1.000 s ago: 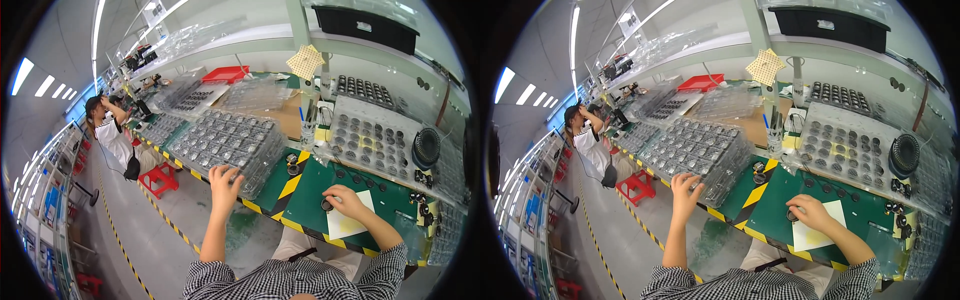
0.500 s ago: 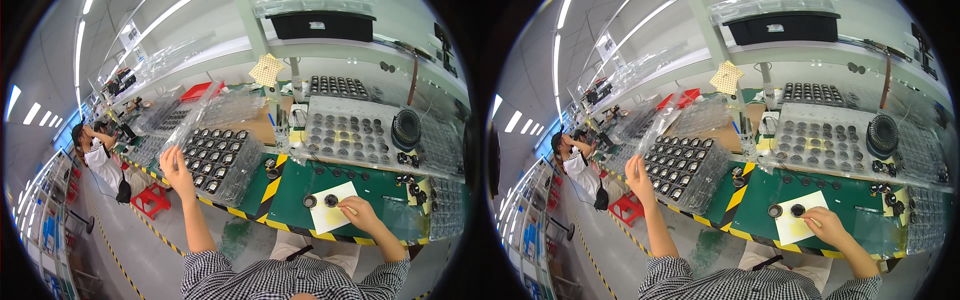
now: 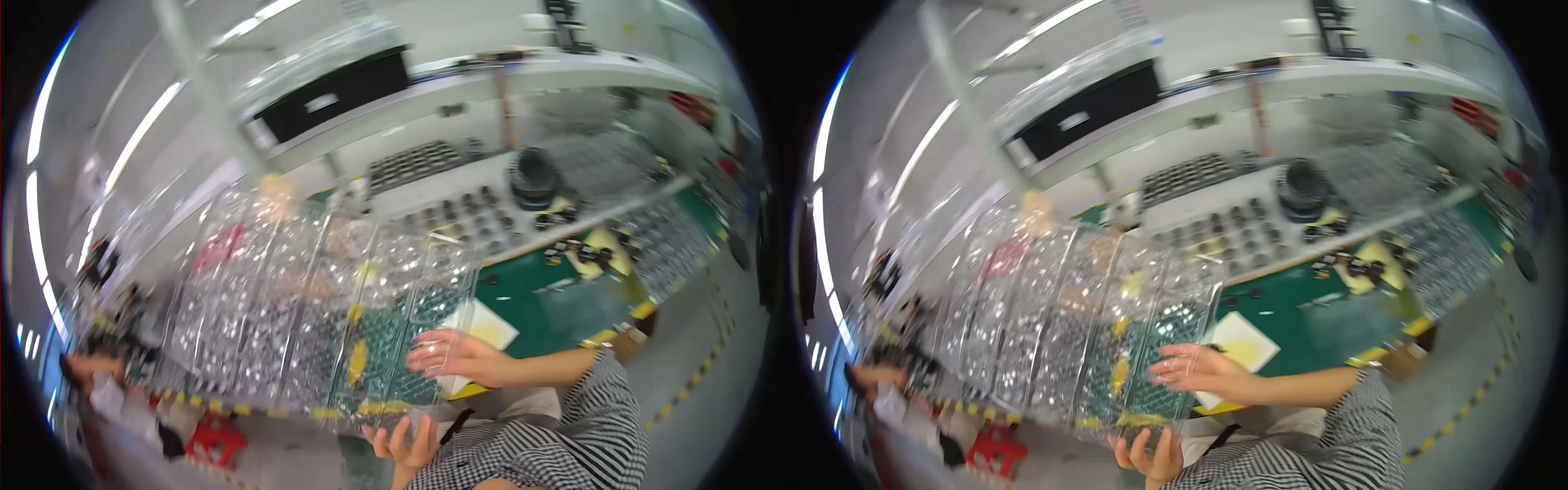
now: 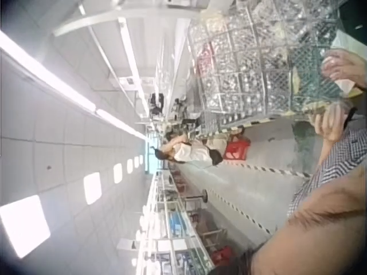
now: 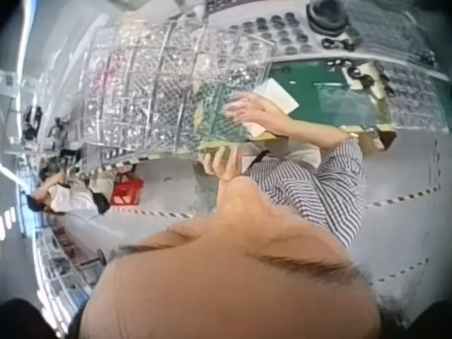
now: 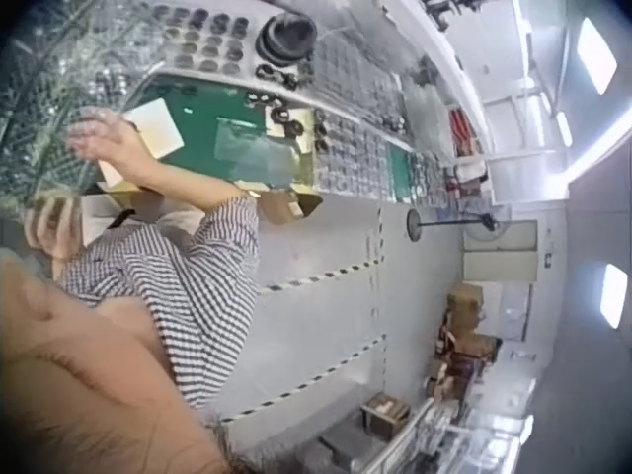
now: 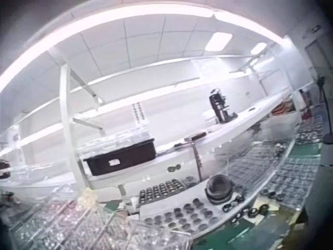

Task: The person assembles small electronic components and lenses into a plastic housing by hand at a factory workstation.

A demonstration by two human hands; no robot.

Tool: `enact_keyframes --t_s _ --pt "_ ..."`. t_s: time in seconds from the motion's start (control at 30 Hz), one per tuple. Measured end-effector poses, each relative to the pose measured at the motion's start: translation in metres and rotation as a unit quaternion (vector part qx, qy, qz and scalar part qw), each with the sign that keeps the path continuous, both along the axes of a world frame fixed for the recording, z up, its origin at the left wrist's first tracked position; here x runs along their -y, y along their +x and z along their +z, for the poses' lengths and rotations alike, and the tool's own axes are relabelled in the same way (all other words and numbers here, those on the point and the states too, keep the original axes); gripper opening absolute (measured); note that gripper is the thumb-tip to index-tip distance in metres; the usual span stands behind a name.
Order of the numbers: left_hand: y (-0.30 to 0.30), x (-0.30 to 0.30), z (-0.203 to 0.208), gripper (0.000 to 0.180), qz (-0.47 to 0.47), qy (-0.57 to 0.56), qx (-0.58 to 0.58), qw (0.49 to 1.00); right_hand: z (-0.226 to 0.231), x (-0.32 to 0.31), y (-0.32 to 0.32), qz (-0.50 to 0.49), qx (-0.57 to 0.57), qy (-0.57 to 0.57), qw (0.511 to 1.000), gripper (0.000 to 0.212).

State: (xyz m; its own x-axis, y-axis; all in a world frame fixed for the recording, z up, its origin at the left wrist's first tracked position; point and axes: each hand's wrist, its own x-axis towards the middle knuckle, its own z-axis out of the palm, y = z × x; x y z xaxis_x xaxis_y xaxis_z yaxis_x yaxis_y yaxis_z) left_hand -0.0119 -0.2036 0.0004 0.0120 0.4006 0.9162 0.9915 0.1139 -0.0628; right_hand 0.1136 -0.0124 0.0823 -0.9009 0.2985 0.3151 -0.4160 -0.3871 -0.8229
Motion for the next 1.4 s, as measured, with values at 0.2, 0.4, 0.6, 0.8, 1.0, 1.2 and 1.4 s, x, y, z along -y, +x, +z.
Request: enact_keyframes --t_s 0.2,0.4,0.6,0.8,1.0,1.2,1.4 --pt "0.005 -0.027 -0.059 0.044 -0.236 0.045 -0.064 0.969 -0.004 -0.009 0.011 -0.073 -0.032 -0.034 0.996 0.036" --pt "-0.017 -0.029 -0.058 0.053 -0.317 -0.167 -0.176 0.917 -0.020 -0.053 0.122 -0.280 -0.006 -0.043 0.959 0.036" --pt "-0.032 -0.032 -0.061 0.052 -0.362 -0.242 0.008 0.900 -0.044 -0.034 0.287 -0.504 0.047 -0.130 0.853 0.039" --pt "-0.044 -0.057 -0.058 0.040 -0.278 -0.151 0.022 0.948 -0.089 0.028 0.427 -0.702 -0.007 -0.196 0.685 0.034" --pt "-0.049 -0.067 -0.056 0.041 -0.280 -0.142 0.036 0.949 -0.100 -0.012 0.475 -0.735 -0.132 -0.200 0.634 0.023" --pt "-0.047 -0.062 -0.053 0.039 -0.251 -0.138 0.046 0.957 -0.098 -0.197 0.459 -0.704 -0.131 -0.104 0.690 0.020" --pt "-0.025 -0.045 -0.053 0.035 -0.175 -0.152 0.098 0.968 -0.099 -0.349 0.396 -0.694 -0.154 -0.205 0.673 0.038"
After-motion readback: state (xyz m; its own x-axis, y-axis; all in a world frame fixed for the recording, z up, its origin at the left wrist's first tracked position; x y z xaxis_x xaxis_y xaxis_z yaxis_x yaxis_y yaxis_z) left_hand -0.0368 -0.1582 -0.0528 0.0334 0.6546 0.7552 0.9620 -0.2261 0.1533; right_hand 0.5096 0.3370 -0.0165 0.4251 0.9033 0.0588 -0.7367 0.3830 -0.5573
